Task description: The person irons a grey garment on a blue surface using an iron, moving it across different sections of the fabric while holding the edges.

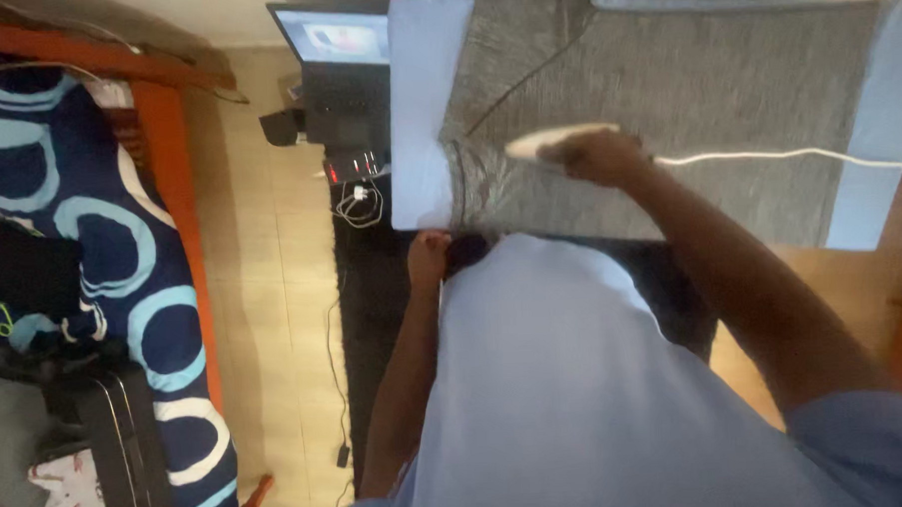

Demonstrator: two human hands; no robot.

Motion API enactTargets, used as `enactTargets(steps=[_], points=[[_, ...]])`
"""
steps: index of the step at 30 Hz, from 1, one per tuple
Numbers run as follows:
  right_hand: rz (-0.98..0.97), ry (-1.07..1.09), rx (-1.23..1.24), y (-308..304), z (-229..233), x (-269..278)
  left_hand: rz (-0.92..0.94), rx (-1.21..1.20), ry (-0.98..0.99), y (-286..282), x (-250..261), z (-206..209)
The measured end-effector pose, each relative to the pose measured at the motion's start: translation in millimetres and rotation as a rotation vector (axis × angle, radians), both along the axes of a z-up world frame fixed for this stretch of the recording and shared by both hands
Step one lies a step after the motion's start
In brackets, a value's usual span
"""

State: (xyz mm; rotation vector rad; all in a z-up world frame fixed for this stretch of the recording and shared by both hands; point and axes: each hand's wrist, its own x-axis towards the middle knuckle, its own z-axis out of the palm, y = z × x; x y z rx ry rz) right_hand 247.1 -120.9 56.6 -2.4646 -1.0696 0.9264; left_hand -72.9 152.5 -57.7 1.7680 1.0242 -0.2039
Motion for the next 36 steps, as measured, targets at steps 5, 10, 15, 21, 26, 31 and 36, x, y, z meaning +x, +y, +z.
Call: enactTargets(steps=[5,10,15,21,26,31,36], points=[[0.171,0.002,-0.284,-2,-1,3,0.033,0.215,0.133,5,31,41],[-0.036,0.087,-0.21,17,9,18,-0.311,0.556,-0.124,13,84,27],[-0.2,0.041,-0.147,49,33,31,-0.002,0.407,-0.172,11,165,41],[-0.029,0.127,-0.212,49,42,13,0.118,0.337,0.156,13,225,80],[-0.264,0.243,-0.146,61,54,18,0.083,0.362,0.185,17,228,63],[-0.251,0.199,-0.107,76,53,27,0.103,0.436,0.015,24,215,20],[-0.251,0.168,-0.071,88,47,22,0.09,0.416,-0.043,32,203,-10]])
